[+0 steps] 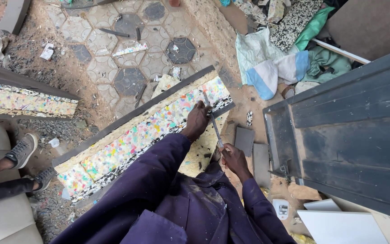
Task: Measuring and cutting a piece of foam using a metal ruler and a utility knife on a workshop floor.
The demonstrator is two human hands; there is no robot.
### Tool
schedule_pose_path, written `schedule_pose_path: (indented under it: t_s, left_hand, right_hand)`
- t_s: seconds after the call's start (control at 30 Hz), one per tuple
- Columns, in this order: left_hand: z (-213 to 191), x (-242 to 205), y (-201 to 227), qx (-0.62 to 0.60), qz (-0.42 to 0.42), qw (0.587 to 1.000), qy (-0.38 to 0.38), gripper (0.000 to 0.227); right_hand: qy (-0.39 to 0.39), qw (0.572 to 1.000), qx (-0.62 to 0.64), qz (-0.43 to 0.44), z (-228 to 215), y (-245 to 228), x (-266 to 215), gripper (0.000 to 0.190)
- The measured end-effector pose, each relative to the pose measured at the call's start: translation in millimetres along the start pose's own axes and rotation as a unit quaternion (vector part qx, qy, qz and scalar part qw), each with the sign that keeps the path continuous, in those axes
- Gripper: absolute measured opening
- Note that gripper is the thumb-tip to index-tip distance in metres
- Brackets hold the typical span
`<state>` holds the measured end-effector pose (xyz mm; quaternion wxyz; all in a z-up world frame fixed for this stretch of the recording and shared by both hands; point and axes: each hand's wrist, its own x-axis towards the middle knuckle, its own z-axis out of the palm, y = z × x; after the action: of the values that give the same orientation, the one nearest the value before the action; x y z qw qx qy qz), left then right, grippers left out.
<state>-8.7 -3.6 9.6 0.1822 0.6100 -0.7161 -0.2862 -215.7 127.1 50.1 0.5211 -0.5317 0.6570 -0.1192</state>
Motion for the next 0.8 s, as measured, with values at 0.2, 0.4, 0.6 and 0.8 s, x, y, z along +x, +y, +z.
schedule_pose_path:
  t_s: [0.2, 0.4, 0.6, 0.8]
  left_hand:
    - [17, 8, -11, -0.031, 0.031, 0.998, 0.05, 0.025]
    - [32, 9, -18, -0.024, 0.009, 0.997, 0.073, 0.018]
    - [54, 22, -37, 0.023, 0.026, 0.997, 0.075, 0.017]
    - [64, 30, -54, 0.006, 0.03, 0.996, 0.078, 0.017]
  right_hand:
    - [0.0, 1.0, 0.018, 0.006, -4, 9, 3, 0.036]
    - [0.014, 1.0, 0.014, -0.013, 2, 11, -12, 0.041]
    - [0.029, 0.999, 0.013, -0.043, 2, -2, -15, 0.048]
    - [0.057, 0.992, -0.044, -0.1, 16, 5, 9, 0.047]
